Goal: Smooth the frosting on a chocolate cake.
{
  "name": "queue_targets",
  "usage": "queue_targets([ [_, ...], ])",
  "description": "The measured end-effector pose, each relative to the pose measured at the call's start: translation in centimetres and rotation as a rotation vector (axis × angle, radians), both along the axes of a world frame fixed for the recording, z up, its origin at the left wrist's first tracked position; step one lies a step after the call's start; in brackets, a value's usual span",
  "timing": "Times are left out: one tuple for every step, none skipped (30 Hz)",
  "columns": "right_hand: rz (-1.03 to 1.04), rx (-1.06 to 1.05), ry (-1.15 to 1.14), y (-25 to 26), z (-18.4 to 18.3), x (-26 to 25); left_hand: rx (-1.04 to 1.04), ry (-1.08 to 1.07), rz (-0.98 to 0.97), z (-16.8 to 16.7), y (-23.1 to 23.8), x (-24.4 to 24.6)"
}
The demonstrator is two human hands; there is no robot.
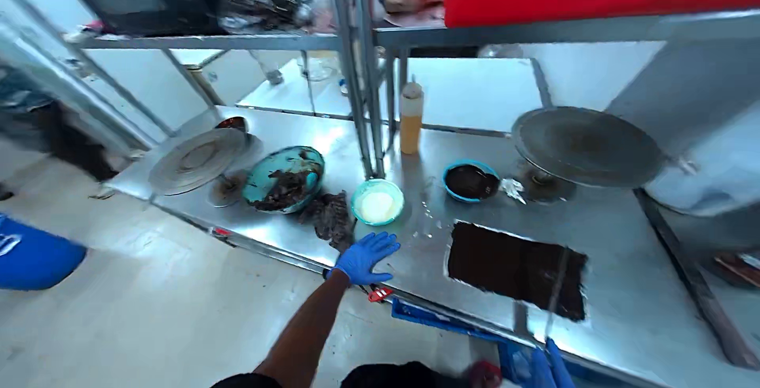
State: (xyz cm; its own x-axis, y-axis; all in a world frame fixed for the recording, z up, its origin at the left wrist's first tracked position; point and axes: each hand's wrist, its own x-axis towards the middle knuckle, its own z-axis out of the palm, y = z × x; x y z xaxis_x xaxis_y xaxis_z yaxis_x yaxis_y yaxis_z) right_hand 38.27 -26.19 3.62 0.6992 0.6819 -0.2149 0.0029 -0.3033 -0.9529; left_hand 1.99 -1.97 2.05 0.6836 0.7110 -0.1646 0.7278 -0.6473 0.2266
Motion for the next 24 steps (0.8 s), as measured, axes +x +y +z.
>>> queue_targets([
  [-0.025,0.008,-0.001,0.1,0.2,-0.3,0.041,-0.017,0.001,-0.2,-0.1,0.0],
  [-0.063,0.031,-0.002,0.3,0.1,-0.6,0.081,-0.022,-0.009,-0.4,-0.1,0.0],
  [-0.097,0.05,-0.005,0.4,0.0,-0.7,0.115,-0.026,-0.02,-0.6,-0.1,-0.1],
  [-0.121,0.06,-0.004,0.5,0.1,-0.8,0.136,-0.028,-0.029,-0.9,0.0,-0.1],
  [-0.123,0.062,0.007,0.5,0.2,-0.8,0.149,-0.025,-0.035,-1.1,0.1,-0.1],
  [-0.134,0.076,0.024,0.5,0.2,-0.8,0.154,-0.017,-0.039,-1.2,0.1,-0.2],
  [-0.149,0.082,0.031,0.6,0.1,-0.8,0.162,-0.005,-0.042,-1.4,0.2,-0.2],
  [-0.163,0.078,0.029,0.7,0.0,-0.7,0.175,-0.001,-0.046,-1.6,0.3,-0.3],
  [-0.168,0.071,0.029,0.7,-0.1,-0.7,0.176,0.008,-0.048,-1.8,0.4,-0.4],
  [-0.173,0.067,0.032,0.6,-0.2,-0.7,0.175,0.019,-0.047,-2.1,0.5,-0.5],
  [-0.176,0.059,0.038,0.6,-0.2,-0.7,0.173,0.028,-0.045,-2.1,0.5,-0.5],
  [-0.183,0.055,0.044,0.6,-0.2,-0.8,0.168,0.04,-0.043,-2.0,0.6,-0.5],
  [-0.191,0.054,0.049,0.6,-0.2,-0.9,0.16,0.05,-0.039,-1.9,0.5,-0.5],
  [-0.196,0.055,0.055,0.6,-0.2,-0.9,0.155,0.053,-0.035,-1.7,0.5,-0.4],
  [-0.199,0.059,0.062,0.6,-0.2,-0.9,0.147,0.057,-0.033,-1.6,0.5,-0.4],
  [-0.199,0.064,0.069,0.6,-0.2,-1.0,0.139,0.066,-0.031,-1.5,0.5,-0.4],
  [-0.196,0.069,0.075,0.5,-0.2,-1.0,0.136,0.071,-0.033,-1.5,0.5,-0.5],
  [-0.198,0.073,0.078,0.5,-0.2,-1.0,0.138,0.067,-0.035,-1.6,0.6,-0.5],
  [-0.201,0.068,0.075,0.5,-0.3,-1.1,0.144,0.06,-0.038,-1.8,0.6,-0.6],
  [-0.21,0.069,0.074,0.6,-0.4,-1.1,0.144,0.056,-0.04,-1.8,0.6,-0.7],
  [-0.207,0.067,0.077,0.5,-0.4,-1.0,0.149,0.06,-0.043,-1.9,0.6,-0.7],
  [-0.205,0.068,0.082,0.5,-0.4,-1.0,0.151,0.066,-0.046,-1.9,0.7,-0.7],
  [-0.21,0.075,0.087,0.5,-0.4,-1.0,0.153,0.068,-0.048,-2.0,0.7,-0.7],
  [-0.211,0.077,0.092,0.5,-0.4,-1.0,0.156,0.066,-0.05,-2.0,0.7,-0.7],
])
